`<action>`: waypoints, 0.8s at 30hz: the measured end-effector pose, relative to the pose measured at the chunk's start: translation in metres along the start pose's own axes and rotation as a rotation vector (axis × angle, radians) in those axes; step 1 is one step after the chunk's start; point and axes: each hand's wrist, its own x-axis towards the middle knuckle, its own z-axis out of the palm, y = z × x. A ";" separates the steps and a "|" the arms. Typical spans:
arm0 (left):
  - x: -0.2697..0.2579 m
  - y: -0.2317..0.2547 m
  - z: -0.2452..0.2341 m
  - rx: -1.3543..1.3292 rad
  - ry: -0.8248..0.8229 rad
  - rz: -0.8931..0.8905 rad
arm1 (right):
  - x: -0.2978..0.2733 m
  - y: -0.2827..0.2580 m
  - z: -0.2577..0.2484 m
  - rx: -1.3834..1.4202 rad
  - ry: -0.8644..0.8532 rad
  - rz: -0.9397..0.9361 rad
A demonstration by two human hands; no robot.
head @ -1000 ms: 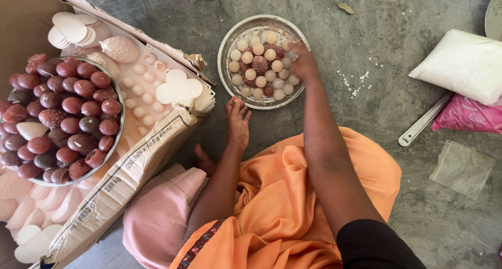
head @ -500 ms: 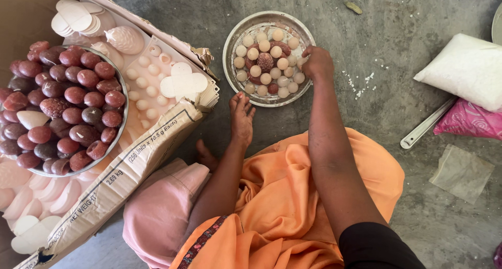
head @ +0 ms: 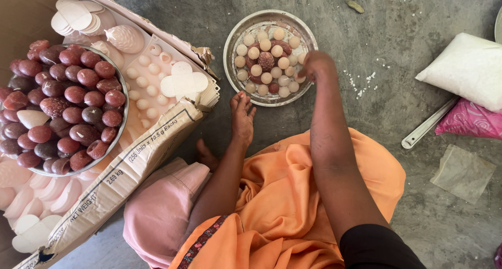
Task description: The person sits on the floor and arranges small round sweets on a metal plate. They pick up sweets from the floor and place them around a central decorative item on the plate, creating a pattern.
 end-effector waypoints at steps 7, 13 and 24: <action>-0.002 0.002 0.002 0.011 -0.002 -0.005 | 0.005 0.005 0.016 0.025 0.158 -0.029; -0.001 -0.002 0.002 -0.002 -0.004 0.006 | -0.018 0.000 0.011 0.038 0.350 -0.073; 0.010 -0.013 -0.002 -0.025 0.012 0.001 | -0.067 -0.031 0.048 -0.248 0.297 -0.082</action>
